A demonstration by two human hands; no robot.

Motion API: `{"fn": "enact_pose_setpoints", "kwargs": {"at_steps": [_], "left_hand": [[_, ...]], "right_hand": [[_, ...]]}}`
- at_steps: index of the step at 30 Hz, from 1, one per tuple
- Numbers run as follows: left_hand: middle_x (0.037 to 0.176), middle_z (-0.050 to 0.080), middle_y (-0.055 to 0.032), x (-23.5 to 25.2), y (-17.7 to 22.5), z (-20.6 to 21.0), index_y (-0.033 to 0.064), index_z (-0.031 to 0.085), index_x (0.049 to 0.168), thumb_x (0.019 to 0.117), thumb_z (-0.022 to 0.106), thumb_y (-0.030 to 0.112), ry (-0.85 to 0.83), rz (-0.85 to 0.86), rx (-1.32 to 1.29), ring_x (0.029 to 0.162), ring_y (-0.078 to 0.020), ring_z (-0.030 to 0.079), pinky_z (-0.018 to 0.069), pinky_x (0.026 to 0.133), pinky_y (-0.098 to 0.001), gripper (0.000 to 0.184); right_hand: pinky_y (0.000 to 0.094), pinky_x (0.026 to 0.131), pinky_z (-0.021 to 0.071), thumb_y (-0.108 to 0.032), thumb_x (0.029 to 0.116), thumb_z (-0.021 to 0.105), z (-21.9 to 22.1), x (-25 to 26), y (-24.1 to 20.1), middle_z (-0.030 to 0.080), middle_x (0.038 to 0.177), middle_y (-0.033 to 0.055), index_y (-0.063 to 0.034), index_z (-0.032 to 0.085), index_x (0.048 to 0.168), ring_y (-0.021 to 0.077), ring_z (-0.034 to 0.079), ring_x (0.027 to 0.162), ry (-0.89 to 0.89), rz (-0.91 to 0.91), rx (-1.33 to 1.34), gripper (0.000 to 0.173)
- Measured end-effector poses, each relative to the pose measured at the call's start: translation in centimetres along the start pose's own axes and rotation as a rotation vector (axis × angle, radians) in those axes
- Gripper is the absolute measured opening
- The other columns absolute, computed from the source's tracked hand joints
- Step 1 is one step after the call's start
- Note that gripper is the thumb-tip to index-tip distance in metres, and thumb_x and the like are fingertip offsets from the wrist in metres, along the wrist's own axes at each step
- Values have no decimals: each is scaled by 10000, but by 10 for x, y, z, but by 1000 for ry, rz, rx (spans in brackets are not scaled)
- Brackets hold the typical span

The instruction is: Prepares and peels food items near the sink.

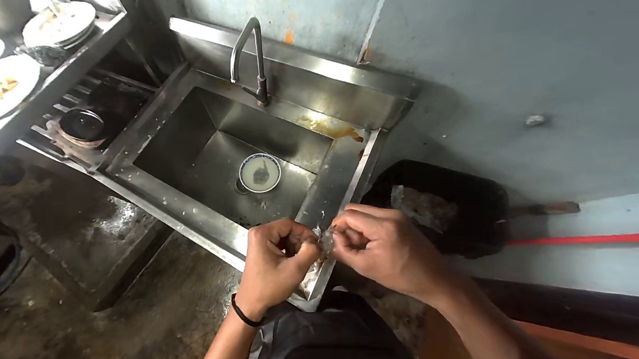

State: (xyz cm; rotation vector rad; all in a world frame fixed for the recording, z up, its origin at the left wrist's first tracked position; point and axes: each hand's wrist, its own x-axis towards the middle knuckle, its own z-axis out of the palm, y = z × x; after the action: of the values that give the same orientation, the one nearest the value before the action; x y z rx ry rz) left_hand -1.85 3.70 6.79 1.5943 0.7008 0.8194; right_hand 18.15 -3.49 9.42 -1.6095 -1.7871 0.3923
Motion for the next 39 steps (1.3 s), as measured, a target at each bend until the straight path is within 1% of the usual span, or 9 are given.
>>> {"fn": "enact_pose_setpoints", "kwargs": {"at_steps": [5,13,21,25,27,29,32,35,39], "left_hand": [[758,688,-84,-1,-2,1,9,718,999,966,631,71,74,6,-218,595,-129,637,565,558,-269,112],[804,714,-99,-3,-9,16,30,718,1012,986,618,68,210,-1,-421,640,-130,682,601,607,-280,110],[848,700,-110,-2,-12,15,46,717,1029,1009,571,97,229,-67,-607,686,-137,682,599,652,-288,155],[873,701,-94,0,-9,11,48,707,1050,999,617,96,214,64,-476,693,-145,690,616,653,-309,115],[889,695,-87,1,-6,12,47,704,1041,985,631,84,209,117,-389,683,-150,681,620,638,-314,99],[894,698,-88,3,-8,17,44,699,1033,975,637,74,187,146,-340,685,-161,686,624,636,-324,91],[925,701,-94,6,-13,24,29,696,1024,960,647,72,142,175,-241,710,-179,694,635,652,-350,91],[932,701,-62,14,-17,35,34,707,1013,941,653,93,87,266,-62,734,-149,683,625,648,-327,107],[982,711,-62,18,-16,46,30,715,1001,909,665,56,56,377,71,796,-134,695,630,668,-302,107]], "right_hand": [[156,460,474,-203,907,664,-4,1,-1,619,715,-102,-169,705,918,-3,545,543,99,214,248,54],[223,485,558,-162,949,623,8,0,-8,660,729,-35,-125,681,999,81,623,552,304,287,446,86],[274,544,605,-194,960,636,-15,-3,13,706,773,-21,-123,710,1011,106,676,609,170,317,472,114],[415,721,633,-107,1034,579,-79,-41,103,720,921,154,14,703,1113,241,716,770,232,769,194,190],[615,892,539,-22,979,625,-94,-64,143,635,1133,369,160,618,1143,462,665,1051,222,1144,-357,245],[730,985,433,-61,966,621,-99,-79,158,553,1260,443,201,579,1188,579,556,1214,143,1281,-525,345],[691,842,535,-129,1048,551,-75,-70,110,668,1126,316,92,618,1274,487,676,987,196,882,-211,324],[378,632,657,-295,1002,604,-28,-48,35,743,969,12,-109,691,1216,155,737,758,224,500,246,297],[236,618,632,-242,969,668,5,-38,-6,724,908,-60,-122,744,1132,41,691,713,329,291,340,216]]}}
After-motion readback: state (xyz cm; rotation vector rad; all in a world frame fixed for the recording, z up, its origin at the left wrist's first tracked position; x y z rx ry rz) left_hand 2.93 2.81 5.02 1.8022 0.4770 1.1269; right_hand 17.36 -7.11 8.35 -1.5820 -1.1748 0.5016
